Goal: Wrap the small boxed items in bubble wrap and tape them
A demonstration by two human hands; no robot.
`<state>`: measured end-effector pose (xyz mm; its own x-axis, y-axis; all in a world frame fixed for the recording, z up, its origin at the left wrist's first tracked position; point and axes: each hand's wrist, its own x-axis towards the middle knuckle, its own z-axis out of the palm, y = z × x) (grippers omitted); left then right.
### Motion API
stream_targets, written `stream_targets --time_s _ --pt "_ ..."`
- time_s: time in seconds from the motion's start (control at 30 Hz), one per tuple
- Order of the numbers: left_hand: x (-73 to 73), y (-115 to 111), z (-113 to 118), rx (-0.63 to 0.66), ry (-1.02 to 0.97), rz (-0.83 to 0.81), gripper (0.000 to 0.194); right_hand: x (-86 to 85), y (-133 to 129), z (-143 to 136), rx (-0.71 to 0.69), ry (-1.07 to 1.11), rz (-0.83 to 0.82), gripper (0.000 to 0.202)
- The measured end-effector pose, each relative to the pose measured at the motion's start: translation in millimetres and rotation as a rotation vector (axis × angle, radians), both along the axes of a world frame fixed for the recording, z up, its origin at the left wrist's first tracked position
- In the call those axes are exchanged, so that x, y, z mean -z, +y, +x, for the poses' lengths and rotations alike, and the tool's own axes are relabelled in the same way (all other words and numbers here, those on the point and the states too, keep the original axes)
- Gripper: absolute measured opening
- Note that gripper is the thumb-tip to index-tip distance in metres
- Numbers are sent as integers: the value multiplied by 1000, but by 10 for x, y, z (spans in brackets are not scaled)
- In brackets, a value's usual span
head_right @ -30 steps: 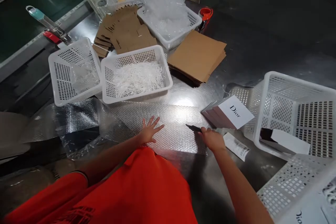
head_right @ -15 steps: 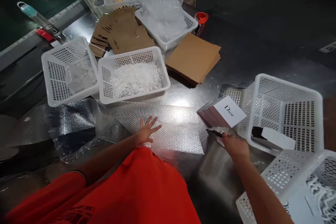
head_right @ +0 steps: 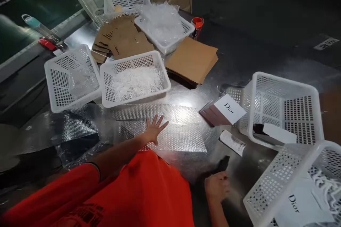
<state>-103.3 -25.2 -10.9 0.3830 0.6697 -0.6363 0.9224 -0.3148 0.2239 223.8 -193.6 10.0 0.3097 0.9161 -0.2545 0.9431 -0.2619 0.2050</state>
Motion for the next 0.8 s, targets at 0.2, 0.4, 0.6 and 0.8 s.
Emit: stream_targets --time_s 0.2,0.4,0.6,0.8 --pt "-114 57 28 56 -134 88 130 -47 617 -1049 -186 207 -49 61" --pt "-250 247 -298 -228 43 206 63 47 782 -1268 -216 263 -298 62" --pt "-358 220 -1217 -576 283 272 65 44 545 -1041 -263 194 -283 61" --pt "-604 -231 -1339 -495 346 496 56 -17 671 -1085 -157 237 -211 54"
